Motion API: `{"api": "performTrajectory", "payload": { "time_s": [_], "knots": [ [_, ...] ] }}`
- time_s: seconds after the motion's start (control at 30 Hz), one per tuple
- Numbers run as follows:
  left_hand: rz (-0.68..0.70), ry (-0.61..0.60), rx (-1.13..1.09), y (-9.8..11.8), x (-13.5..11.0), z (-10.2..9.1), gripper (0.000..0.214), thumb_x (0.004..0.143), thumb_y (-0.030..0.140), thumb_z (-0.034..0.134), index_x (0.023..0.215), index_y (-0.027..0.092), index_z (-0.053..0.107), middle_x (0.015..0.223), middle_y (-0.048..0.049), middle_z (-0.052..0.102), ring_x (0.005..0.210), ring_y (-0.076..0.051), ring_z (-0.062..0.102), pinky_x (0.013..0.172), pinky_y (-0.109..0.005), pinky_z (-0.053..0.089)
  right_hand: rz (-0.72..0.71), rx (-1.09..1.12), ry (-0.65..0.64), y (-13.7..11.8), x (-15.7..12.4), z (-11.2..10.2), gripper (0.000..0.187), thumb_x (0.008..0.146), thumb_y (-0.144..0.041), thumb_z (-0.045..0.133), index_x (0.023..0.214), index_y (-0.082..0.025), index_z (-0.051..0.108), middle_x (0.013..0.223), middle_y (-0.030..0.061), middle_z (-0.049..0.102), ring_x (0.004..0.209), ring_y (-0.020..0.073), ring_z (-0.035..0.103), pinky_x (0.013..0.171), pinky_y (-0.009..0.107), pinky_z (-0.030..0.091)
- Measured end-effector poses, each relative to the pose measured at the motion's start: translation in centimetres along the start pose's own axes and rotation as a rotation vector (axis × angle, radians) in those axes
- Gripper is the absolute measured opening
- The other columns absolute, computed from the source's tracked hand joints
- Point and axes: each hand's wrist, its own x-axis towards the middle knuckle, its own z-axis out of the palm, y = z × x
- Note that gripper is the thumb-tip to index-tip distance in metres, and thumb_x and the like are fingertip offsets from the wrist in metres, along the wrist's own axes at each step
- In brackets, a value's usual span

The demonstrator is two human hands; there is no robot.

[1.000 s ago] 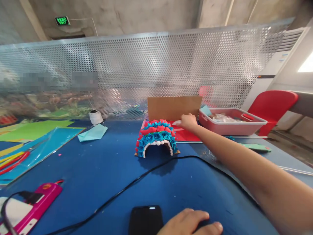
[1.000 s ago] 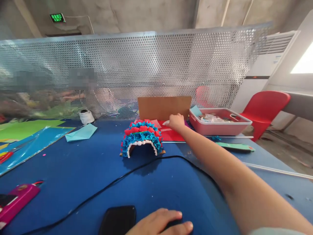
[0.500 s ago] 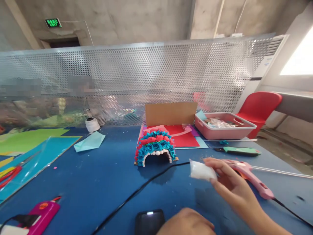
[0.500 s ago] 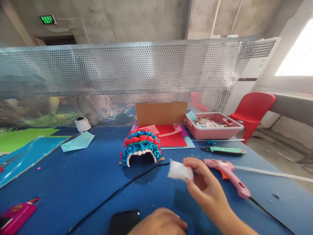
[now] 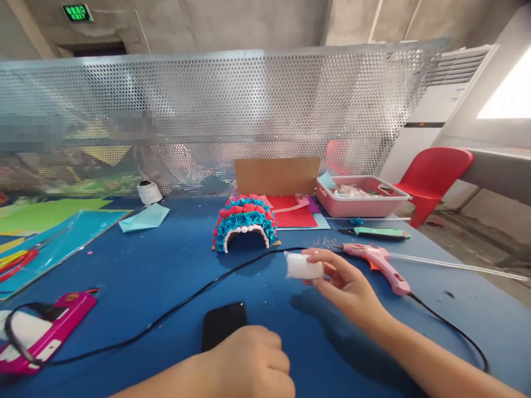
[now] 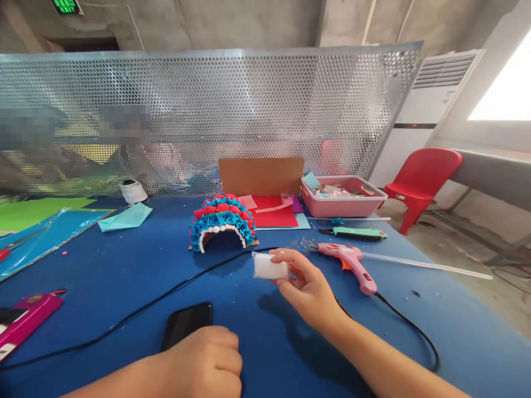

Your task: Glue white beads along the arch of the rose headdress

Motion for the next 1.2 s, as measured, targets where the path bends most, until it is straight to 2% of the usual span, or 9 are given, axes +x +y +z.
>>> {"api": "performTrajectory", "payload": {
  "time_s": [0.2,0.3,0.37,0.43,0.5,0.57,0.67,1.03,1.2],
  "knots": [
    [-0.018,0.019,-0.211,0.0,-2.8,-1.4,0.033,0.078,0.025,0.054,0.054,0.020,0.032,0.048,0.0020,0.044,0.048,-0.012,0.037,0.050,-0.029,0.032,0.110,0.038,-0.056,0.3,0.2,0.0,0.033,0.067,-0.039,0.074,0.096,-0.025,0.065,0.103,0.0055,0.066,0.089,0.0192,0.062,0.078,0.033,0.055],
    [-0.132,0.069,-0.434,-0.1,-2.5,-2.0,0.024,0.081,0.027,0.054,0.060,0.021,0.044,0.052,0.0021,0.048,0.051,-0.011,0.043,0.056,-0.027,0.038,0.167,0.079,-0.065,0.6,0.1,0.1,0.035,0.069,-0.044,0.073,0.097,-0.025,0.066,0.107,0.0052,0.066,0.089,0.0189,0.063,0.077,0.033,0.055],
    [-0.435,0.221,-0.534,-0.6,-1.3,-2.1,0.012,0.081,0.032,0.057,0.087,0.021,0.056,0.081,-0.0028,0.060,0.070,-0.013,0.054,0.067,-0.026,0.045,0.193,0.145,-0.089,0.7,-0.2,0.4,0.046,0.070,-0.043,0.073,0.111,-0.029,0.060,0.109,0.0044,0.065,0.091,0.0186,0.064,0.079,0.034,0.054],
    [-0.803,0.509,-0.608,-1.4,0.4,-1.9,0.052,0.074,0.043,0.065,0.116,0.019,0.046,0.113,-0.0117,0.055,0.096,-0.019,0.055,0.080,-0.033,0.047,0.207,0.200,-0.122,0.8,-0.5,0.8,0.054,0.069,-0.039,0.075,0.117,-0.030,0.054,0.106,0.0036,0.066,0.091,0.0174,0.064,0.079,0.032,0.053],
    [-0.954,0.546,-0.856,-2.5,2.1,-1.6,0.074,0.064,0.049,0.072,0.123,0.018,0.040,0.124,-0.0156,0.049,0.101,-0.022,0.055,0.078,-0.035,0.049,0.221,0.199,-0.143,0.7,-0.8,1.1,0.046,0.067,-0.038,0.077,0.106,-0.026,0.058,0.096,0.0029,0.066,0.085,0.0159,0.064,0.075,0.029,0.053],
    [-0.927,0.414,-1.095,-3.5,3.3,-1.2,0.060,0.064,0.051,0.071,0.108,0.013,0.053,0.099,-0.0108,0.061,0.082,-0.019,0.059,0.071,-0.033,0.049,0.251,0.151,-0.129,0.5,-1.0,1.3,0.038,0.065,-0.040,0.078,0.093,-0.022,0.059,0.085,0.0024,0.066,0.080,0.0157,0.063,0.071,0.027,0.052],
    [-0.866,0.407,-1.118,-4.3,3.8,-0.7,0.043,0.067,0.046,0.071,0.092,0.013,0.060,0.077,-0.0024,0.061,0.068,-0.013,0.055,0.066,-0.027,0.045,0.286,0.056,-0.089,0.3,-1.0,1.3,0.039,0.063,-0.045,0.078,0.089,-0.021,0.061,0.086,0.0041,0.067,0.083,0.0190,0.064,0.075,0.030,0.052],
    [-0.879,0.347,-0.942,-3.8,3.5,-0.2,0.038,0.069,0.046,0.069,0.090,0.015,0.064,0.071,0.0002,0.059,0.061,-0.011,0.050,0.056,-0.022,0.040,0.354,0.024,-0.068,0.3,-0.6,1.5,0.030,0.060,-0.040,0.079,0.070,-0.019,0.060,0.063,-0.0023,0.060,0.062,0.0129,0.057,0.063,0.027,0.048],
    [-0.876,0.433,-1.120,-4.0,3.6,-0.4,0.036,0.073,0.047,0.065,0.089,0.015,0.059,0.068,0.0021,0.055,0.058,-0.010,0.051,0.053,-0.023,0.045,0.374,0.110,-0.095,-0.1,-0.4,1.2,0.029,0.061,-0.039,0.079,0.079,-0.020,0.066,0.073,-0.0006,0.066,0.065,0.0124,0.059,0.064,0.026,0.050]
  ]
}}
